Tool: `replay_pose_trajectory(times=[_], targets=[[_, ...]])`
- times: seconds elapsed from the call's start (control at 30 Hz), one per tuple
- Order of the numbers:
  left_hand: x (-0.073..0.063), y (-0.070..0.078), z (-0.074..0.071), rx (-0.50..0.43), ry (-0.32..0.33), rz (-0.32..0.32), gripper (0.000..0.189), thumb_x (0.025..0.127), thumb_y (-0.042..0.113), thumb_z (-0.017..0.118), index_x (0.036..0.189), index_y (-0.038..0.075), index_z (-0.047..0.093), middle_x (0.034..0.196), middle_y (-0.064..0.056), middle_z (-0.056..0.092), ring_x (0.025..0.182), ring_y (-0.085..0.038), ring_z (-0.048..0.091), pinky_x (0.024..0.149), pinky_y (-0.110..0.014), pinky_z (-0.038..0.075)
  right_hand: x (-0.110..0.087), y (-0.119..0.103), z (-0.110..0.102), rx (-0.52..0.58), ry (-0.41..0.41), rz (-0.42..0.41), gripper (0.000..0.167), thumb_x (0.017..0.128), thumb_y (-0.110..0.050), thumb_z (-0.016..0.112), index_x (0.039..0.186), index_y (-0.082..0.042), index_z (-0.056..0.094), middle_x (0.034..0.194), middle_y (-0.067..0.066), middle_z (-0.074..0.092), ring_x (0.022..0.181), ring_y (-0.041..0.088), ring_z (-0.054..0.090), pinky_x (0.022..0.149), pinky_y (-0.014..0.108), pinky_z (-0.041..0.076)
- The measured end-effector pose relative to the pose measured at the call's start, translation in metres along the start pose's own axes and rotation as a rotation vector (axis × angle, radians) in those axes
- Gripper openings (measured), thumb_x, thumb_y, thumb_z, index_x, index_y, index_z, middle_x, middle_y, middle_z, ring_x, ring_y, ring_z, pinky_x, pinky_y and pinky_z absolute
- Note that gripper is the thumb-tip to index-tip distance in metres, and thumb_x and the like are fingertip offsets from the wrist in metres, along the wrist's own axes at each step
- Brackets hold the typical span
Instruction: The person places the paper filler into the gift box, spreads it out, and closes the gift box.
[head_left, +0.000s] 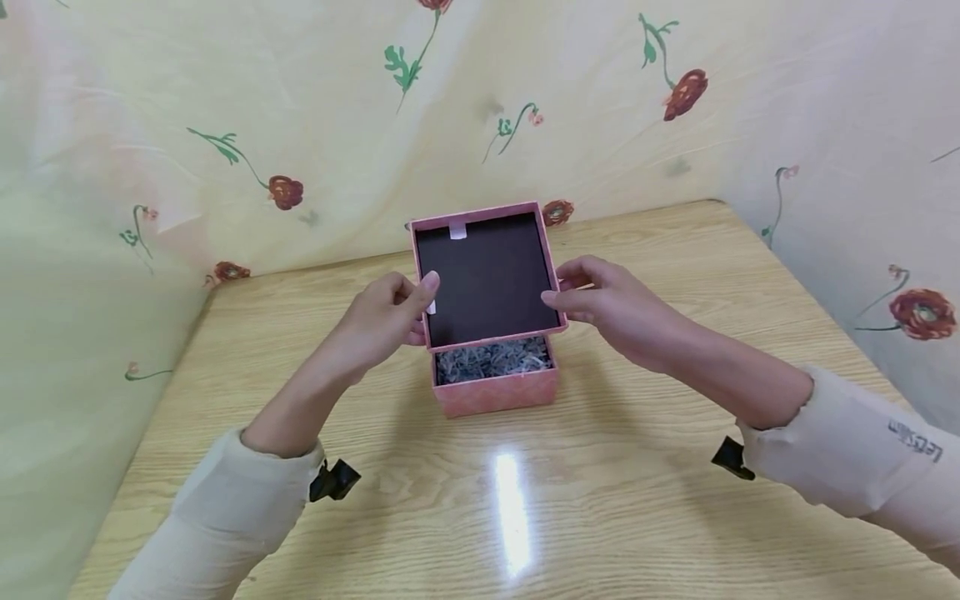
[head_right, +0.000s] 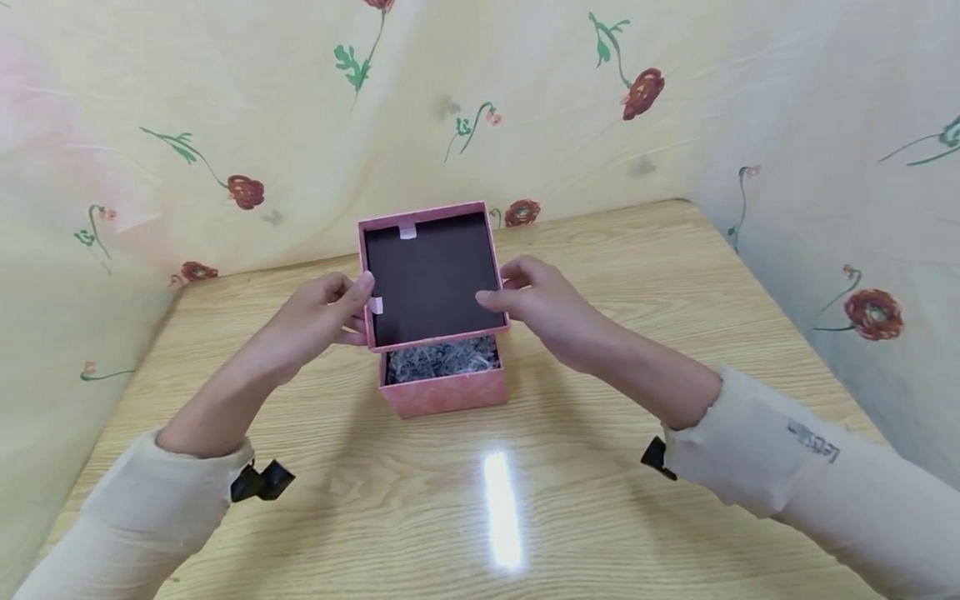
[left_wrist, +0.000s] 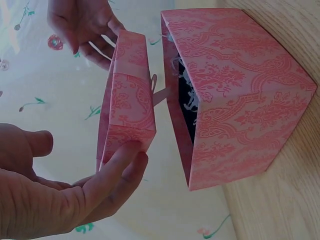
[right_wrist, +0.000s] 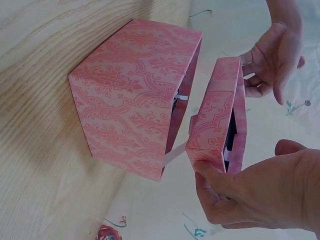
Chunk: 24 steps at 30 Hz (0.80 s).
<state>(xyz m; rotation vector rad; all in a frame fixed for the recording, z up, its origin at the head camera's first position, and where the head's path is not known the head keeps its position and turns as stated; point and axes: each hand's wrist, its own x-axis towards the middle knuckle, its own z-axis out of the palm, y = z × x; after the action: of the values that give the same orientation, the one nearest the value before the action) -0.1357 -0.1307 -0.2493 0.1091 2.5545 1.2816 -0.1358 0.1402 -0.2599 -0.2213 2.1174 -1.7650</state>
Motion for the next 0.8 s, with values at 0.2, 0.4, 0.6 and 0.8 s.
replay_pose_trajectory(times=[0.2, 0.4, 0.6, 0.8], targets=[[0.000, -0.002, 0.002, -0.044, 0.053, 0.020, 0.056, 0.098, 0.054, 0.041, 0.111, -0.001, 0.049, 0.111, -0.016, 0.055, 0.092, -0.028, 0.067, 0.090, -0.043, 0.049, 0.002, -0.002, -0.002, 0.080, 0.035, -0.031, 0.038, 0.100, -0.017, 0.052, 0.126, 0.006, 0.037, 0.123, 0.013, 0.038, 0.122, 0.027, 0.042, 0.110, 0.039, 0.032], [0.002, -0.004, 0.005, -0.240, 0.103, 0.074, 0.051, 0.102, 0.046, 0.038, 0.106, -0.004, 0.044, 0.110, -0.020, 0.052, 0.099, -0.033, 0.063, 0.090, -0.040, 0.052, 0.004, -0.004, -0.007, 0.199, 0.034, -0.088, 0.030, 0.103, -0.024, 0.046, 0.117, 0.002, 0.045, 0.118, 0.011, 0.047, 0.115, 0.025, 0.046, 0.112, 0.043, 0.029], [0.004, -0.005, 0.009, -0.407, 0.117, 0.139, 0.057, 0.103, 0.045, 0.029, 0.124, -0.006, 0.046, 0.108, -0.025, 0.056, 0.101, -0.037, 0.059, 0.086, -0.042, 0.054, 0.009, 0.001, -0.013, 0.332, 0.069, -0.162, 0.023, 0.104, -0.019, 0.043, 0.103, 0.001, 0.053, 0.103, 0.008, 0.054, 0.103, 0.025, 0.051, 0.111, 0.049, 0.025], [0.006, -0.006, 0.010, -0.444, 0.137, 0.156, 0.061, 0.102, 0.048, 0.028, 0.119, -0.004, 0.053, 0.102, -0.023, 0.058, 0.099, -0.034, 0.061, 0.086, -0.039, 0.054, 0.013, 0.003, -0.014, 0.425, 0.090, -0.186, 0.021, 0.101, -0.017, 0.049, 0.091, -0.001, 0.059, 0.100, 0.008, 0.055, 0.103, 0.026, 0.050, 0.110, 0.044, 0.025]])
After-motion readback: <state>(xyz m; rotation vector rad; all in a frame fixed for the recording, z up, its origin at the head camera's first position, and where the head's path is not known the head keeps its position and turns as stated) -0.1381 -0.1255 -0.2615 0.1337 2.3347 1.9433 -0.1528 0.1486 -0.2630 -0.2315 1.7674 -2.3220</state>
